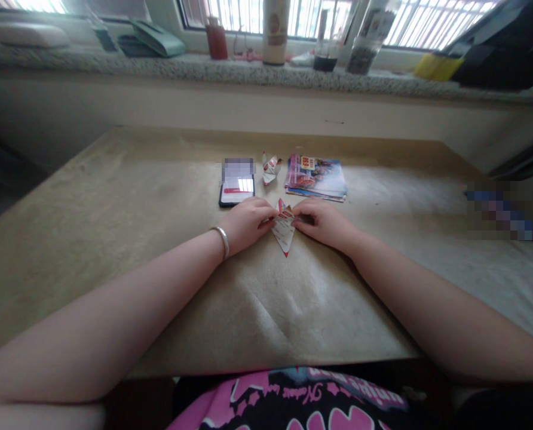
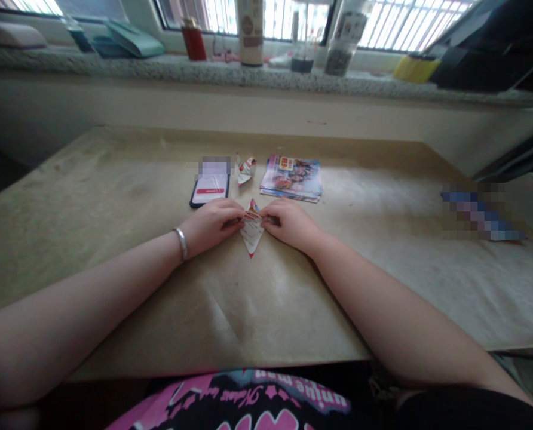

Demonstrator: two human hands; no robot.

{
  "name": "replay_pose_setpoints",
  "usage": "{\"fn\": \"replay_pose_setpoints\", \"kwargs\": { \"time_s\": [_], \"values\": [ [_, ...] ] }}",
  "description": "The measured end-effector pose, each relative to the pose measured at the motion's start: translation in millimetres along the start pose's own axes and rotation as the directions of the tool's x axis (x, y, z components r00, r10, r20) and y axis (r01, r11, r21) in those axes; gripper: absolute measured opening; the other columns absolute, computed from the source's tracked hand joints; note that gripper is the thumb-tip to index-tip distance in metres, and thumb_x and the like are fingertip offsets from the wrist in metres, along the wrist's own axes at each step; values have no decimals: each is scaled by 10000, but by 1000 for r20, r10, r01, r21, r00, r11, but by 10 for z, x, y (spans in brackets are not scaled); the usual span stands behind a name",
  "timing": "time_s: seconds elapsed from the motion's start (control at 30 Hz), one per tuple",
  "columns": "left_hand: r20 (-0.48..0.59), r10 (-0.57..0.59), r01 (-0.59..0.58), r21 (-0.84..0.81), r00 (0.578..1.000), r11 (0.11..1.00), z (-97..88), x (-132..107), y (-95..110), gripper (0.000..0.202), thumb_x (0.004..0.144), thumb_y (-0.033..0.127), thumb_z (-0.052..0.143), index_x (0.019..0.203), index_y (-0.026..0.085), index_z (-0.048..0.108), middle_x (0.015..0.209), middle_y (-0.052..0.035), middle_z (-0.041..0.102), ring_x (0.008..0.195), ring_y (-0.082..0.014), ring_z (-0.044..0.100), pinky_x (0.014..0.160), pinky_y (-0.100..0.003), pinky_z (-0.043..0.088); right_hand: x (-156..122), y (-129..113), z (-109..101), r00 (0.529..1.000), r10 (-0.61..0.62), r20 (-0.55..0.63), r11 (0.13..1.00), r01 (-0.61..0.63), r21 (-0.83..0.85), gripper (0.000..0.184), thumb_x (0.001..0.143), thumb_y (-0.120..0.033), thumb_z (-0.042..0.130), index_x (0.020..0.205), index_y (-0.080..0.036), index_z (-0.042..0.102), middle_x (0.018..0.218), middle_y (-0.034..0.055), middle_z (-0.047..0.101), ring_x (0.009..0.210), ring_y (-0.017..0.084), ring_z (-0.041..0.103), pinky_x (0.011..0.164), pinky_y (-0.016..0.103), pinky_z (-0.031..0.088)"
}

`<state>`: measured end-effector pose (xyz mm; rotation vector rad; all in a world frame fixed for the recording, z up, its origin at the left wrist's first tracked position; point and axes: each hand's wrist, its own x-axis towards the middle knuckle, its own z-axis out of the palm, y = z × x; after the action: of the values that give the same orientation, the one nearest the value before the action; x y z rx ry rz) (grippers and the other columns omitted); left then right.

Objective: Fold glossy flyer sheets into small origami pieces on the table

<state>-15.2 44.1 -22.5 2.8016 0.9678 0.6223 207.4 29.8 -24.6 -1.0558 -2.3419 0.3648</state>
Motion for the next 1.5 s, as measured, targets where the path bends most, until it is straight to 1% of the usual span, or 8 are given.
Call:
{"fn": "replay_pose_setpoints", "kwargs": {
  "time_s": [0.23, 0.47, 0.57, 0.7, 0.97, 1.07, 1.2, 1.5],
  "values": [
    [19, -12, 10, 84, 1000, 996, -12, 27, 52, 130, 845, 266, 607, 814, 149, 655, 860, -65, 654, 832, -185, 589, 777, -308, 478, -1, -18, 13, 999, -52, -4, 996, 51, -79, 107, 789, -185, 555, 821, -194, 656, 800, 58, 652, 793, 191, 581, 763, 317, 446],
    [27, 25, -30, 204, 999, 979, -35, 44, 126, 166, 889, 223, 513, 833, 148, 650, 839, -67, 634, 792, -183, 573, 718, -298, 453, -1, -56, 19, 998, -64, -4, 993, 63, -101, 79, 777, -164, 547, 789, -194, 619, 796, 50, 641, 788, 186, 568, 752, 301, 436],
    [19, -36, 32, 200, 999, 979, -11, 69, 82, 148, 872, 243, 551, 829, 143, 652, 849, -68, 640, 799, -191, 576, 722, -306, 450, 7, -61, 31, 999, -37, -12, 989, 35, -144, 53, 799, -213, 564, 772, -198, 608, 749, 36, 606, 751, 179, 539, 709, 293, 417],
    [25, -64, 59, 153, 998, 987, 14, 95, 53, 166, 856, 289, 602, 804, 139, 652, 810, -63, 633, 798, -191, 572, 742, -310, 448, 30, -61, 57, 1000, 6, -14, 983, -8, -183, 166, 830, -296, 569, 693, -203, 574, 712, 31, 574, 723, 175, 506, 674, 292, 389],
    [34, -138, 129, 194, 990, 972, 28, 122, 141, 162, 869, 207, 538, 821, 102, 651, 828, -98, 635, 814, -205, 572, 761, -314, 448, 76, -103, 94, 997, 60, -52, 977, -70, -202, 209, 803, -272, 562, 613, -209, 502, 676, 23, 533, 694, 170, 473, 651, 291, 359],
    [49, -171, 157, 203, 984, 966, 31, 136, 136, 161, 868, 231, 560, 818, 104, 645, 812, -89, 629, 804, -203, 564, 762, -313, 443, 100, -128, 100, 993, 100, -62, 972, -110, -207, 207, 788, -267, 566, 608, -206, 482, 662, 17, 521, 688, 167, 464, 656, 291, 345],
    [66, -225, 210, 187, 972, 960, 14, 151, 145, 189, 860, 288, 595, 793, 117, 637, 770, -65, 612, 769, -192, 549, 737, -300, 432, 120, -119, 103, 988, 144, -57, 972, -152, -179, 205, 792, -283, 586, 624, -196, 505, 659, 13, 524, 690, 161, 454, 651, 279, 329],
    [95, -282, 261, 183, 955, 948, -47, 164, 200, 120, 833, 200, 557, 794, 121, 638, 800, -71, 620, 757, -186, 562, 703, -284, 436, 131, -60, 75, 984, 176, -13, 982, -176, -75, 169, 768, -249, 603, 627, -183, 538, 633, -12, 499, 629, 130, 425, 593, 246, 297]
  ]
}}
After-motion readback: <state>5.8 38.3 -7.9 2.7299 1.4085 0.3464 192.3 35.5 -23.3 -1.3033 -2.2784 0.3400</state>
